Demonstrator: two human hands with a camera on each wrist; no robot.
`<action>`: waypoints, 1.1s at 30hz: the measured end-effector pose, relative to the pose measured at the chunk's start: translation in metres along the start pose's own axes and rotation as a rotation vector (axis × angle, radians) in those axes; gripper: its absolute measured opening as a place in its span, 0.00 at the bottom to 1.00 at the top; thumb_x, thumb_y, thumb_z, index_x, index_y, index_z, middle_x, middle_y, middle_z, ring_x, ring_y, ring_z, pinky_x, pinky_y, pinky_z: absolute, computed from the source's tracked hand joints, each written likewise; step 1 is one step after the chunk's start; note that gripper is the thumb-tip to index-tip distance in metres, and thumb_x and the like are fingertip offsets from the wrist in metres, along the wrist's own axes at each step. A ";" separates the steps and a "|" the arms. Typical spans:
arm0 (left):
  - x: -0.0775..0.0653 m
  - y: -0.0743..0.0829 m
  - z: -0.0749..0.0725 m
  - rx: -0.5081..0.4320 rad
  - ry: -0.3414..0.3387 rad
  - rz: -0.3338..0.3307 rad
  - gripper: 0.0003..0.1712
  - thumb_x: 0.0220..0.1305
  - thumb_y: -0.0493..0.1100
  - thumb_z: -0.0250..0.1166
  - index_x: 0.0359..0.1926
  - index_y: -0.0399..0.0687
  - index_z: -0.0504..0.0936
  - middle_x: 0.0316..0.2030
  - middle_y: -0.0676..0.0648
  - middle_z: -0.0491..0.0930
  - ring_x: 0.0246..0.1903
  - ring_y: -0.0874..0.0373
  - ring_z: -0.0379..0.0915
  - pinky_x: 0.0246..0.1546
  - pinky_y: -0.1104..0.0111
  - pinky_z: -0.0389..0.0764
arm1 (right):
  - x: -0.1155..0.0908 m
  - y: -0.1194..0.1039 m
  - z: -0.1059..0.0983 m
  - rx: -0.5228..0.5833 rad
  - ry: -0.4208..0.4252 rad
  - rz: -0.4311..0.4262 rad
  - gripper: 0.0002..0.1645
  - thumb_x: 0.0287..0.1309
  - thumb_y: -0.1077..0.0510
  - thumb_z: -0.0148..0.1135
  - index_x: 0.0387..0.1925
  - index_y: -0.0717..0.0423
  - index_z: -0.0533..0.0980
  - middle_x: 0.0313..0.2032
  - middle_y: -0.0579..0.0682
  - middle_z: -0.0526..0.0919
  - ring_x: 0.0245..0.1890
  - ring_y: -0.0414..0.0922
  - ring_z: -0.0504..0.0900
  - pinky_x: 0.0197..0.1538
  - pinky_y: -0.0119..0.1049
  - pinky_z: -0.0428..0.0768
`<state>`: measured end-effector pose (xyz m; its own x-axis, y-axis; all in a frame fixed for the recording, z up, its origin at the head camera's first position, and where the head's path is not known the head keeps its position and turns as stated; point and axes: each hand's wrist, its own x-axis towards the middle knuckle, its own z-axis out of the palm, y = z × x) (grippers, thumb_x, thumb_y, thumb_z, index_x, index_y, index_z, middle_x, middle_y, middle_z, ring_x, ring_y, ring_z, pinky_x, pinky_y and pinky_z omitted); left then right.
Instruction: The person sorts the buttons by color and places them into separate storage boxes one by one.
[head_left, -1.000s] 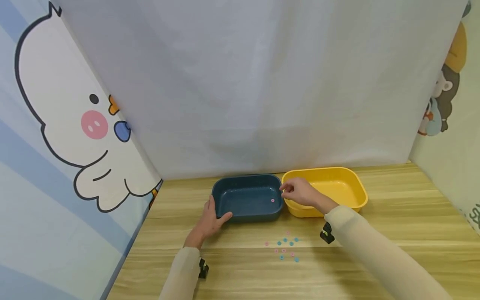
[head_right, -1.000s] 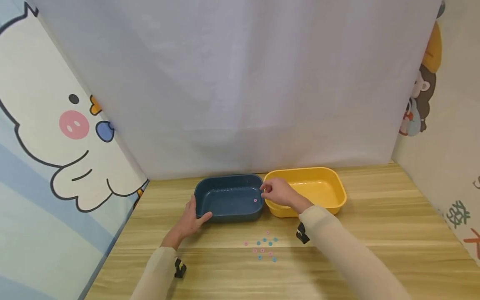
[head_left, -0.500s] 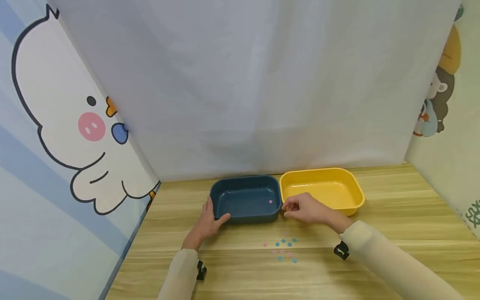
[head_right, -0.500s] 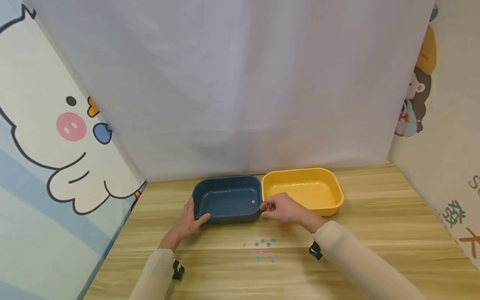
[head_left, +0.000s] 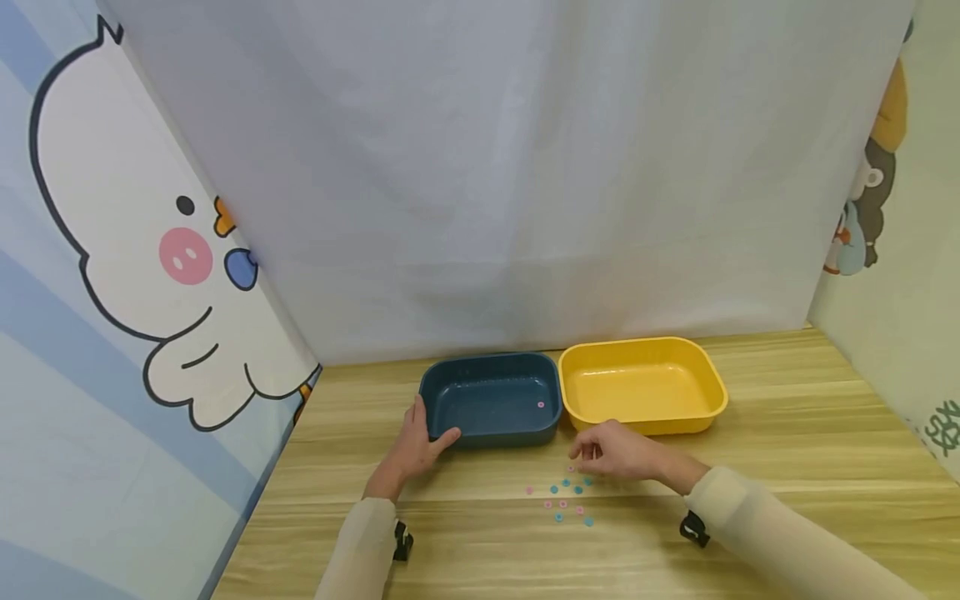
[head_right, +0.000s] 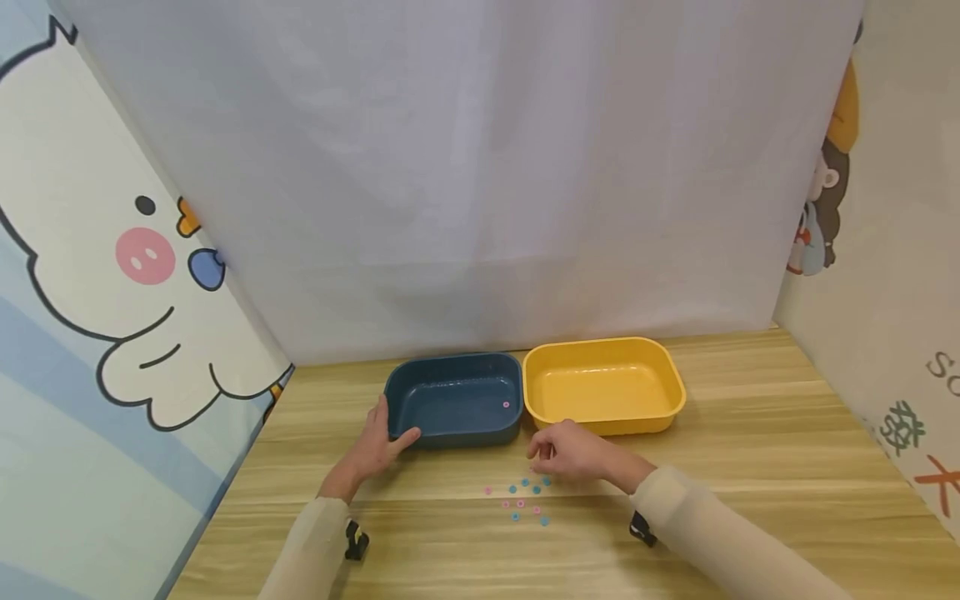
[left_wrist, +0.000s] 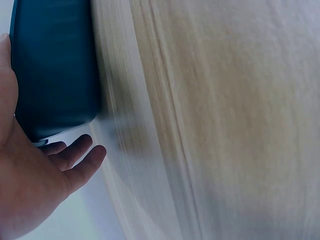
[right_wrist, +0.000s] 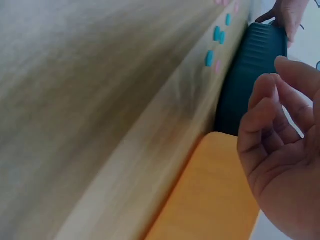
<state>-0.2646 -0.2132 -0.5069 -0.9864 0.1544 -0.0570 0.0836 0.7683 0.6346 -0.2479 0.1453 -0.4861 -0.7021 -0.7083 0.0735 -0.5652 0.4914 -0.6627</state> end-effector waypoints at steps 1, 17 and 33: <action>0.000 0.000 0.000 -0.003 0.001 0.001 0.62 0.61 0.67 0.57 0.71 0.32 0.30 0.69 0.27 0.36 0.68 0.32 0.39 0.63 0.42 0.49 | 0.000 0.002 0.002 -0.004 -0.004 -0.004 0.05 0.55 0.61 0.65 0.35 0.57 0.82 0.23 0.36 0.75 0.25 0.32 0.72 0.30 0.29 0.75; 0.003 -0.003 -0.001 0.020 -0.014 -0.044 0.59 0.63 0.63 0.58 0.72 0.35 0.29 0.71 0.30 0.34 0.69 0.36 0.37 0.64 0.46 0.51 | 0.008 0.012 0.015 0.040 -0.023 0.057 0.05 0.53 0.64 0.64 0.35 0.55 0.81 0.23 0.38 0.75 0.23 0.33 0.71 0.28 0.29 0.72; 0.002 -0.002 0.002 0.038 -0.010 -0.036 0.59 0.64 0.62 0.58 0.72 0.34 0.30 0.71 0.30 0.35 0.69 0.37 0.39 0.64 0.47 0.52 | 0.013 0.014 0.022 0.033 -0.023 0.082 0.02 0.56 0.63 0.65 0.33 0.55 0.80 0.24 0.39 0.75 0.25 0.34 0.71 0.31 0.30 0.72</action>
<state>-0.2667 -0.2132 -0.5099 -0.9873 0.1324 -0.0876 0.0534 0.7966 0.6021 -0.2549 0.1319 -0.5109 -0.7352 -0.6779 0.0008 -0.4912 0.5319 -0.6898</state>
